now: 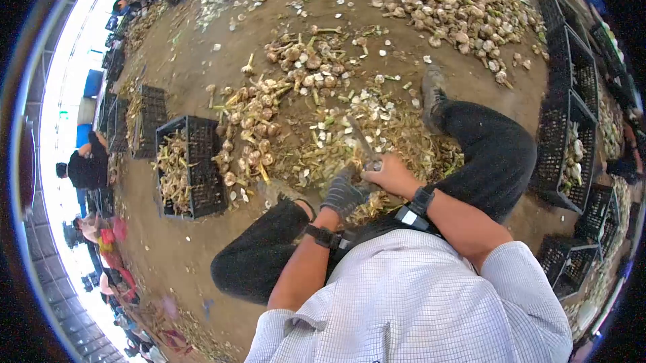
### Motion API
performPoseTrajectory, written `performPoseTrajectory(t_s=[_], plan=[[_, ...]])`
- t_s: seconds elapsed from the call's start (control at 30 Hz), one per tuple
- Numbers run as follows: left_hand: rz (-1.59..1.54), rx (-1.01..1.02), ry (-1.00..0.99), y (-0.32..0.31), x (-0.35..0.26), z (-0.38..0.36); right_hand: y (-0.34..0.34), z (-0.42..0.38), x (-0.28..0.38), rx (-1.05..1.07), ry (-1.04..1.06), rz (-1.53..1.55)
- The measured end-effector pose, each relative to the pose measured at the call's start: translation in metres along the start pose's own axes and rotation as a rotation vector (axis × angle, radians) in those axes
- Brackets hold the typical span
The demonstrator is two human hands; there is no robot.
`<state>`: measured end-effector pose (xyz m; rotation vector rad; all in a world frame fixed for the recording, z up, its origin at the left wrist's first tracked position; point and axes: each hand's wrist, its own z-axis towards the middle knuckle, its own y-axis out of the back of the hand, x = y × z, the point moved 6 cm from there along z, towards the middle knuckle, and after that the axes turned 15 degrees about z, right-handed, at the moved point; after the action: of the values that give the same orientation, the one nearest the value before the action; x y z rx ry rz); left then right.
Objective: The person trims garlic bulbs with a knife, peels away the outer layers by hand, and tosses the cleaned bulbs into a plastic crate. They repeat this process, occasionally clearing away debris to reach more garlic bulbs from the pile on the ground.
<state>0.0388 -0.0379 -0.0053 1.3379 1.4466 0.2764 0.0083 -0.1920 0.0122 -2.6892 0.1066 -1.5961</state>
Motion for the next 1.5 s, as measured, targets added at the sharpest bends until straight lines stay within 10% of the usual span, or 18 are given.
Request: performPoseTrajectory(t_s=[0.1, 0.13, 0.2, 0.3, 0.37, 0.5, 0.9, 1.17, 1.3, 1.37, 1.5], plan=[[-0.075, 0.066, -0.198, 0.003, -0.006, 0.010, 0.002, -0.006, 0.005, 0.042, -0.135, 0.141], [-0.310, 0.321, -0.034, 0.017, -0.019, 0.015, 0.011, 0.004, -0.013, -0.030, -0.142, 0.011], [-0.790, 0.131, 0.229, 0.026, 0.030, 0.026, 0.034, 0.014, -0.020, -0.141, -0.196, -0.052], [0.351, -0.106, 0.564, 0.034, 0.200, 0.082, 0.095, 0.023, 0.015, -0.533, -0.024, 0.304], [0.296, 0.032, 0.795, 0.068, 0.238, 0.070, 0.151, 0.024, 0.058, -0.801, 0.223, 0.673], [0.367, -0.062, 0.823, 0.063, 0.358, 0.061, 0.201, 0.020, 0.097, -0.763, 0.378, 0.737], [-0.134, 0.288, 1.093, 0.031, 0.403, 0.064, 0.085, 0.025, 0.061, -0.391, 0.089, -0.036], [0.515, -0.036, 0.303, 0.037, 0.334, 0.053, 0.060, 0.025, 0.048, -0.331, 0.128, -0.224], [0.832, -0.081, -0.208, 0.073, 0.173, 0.039, 0.036, 0.015, 0.068, -0.173, 0.060, 0.035], [-0.433, -0.134, 0.217, 0.056, 0.175, 0.044, 0.028, 0.015, 0.065, -0.101, -0.005, 0.026], [-0.369, 0.071, -0.028, 0.065, 0.044, 0.018, 0.017, 0.007, 0.069, -0.039, 0.140, 0.033]])
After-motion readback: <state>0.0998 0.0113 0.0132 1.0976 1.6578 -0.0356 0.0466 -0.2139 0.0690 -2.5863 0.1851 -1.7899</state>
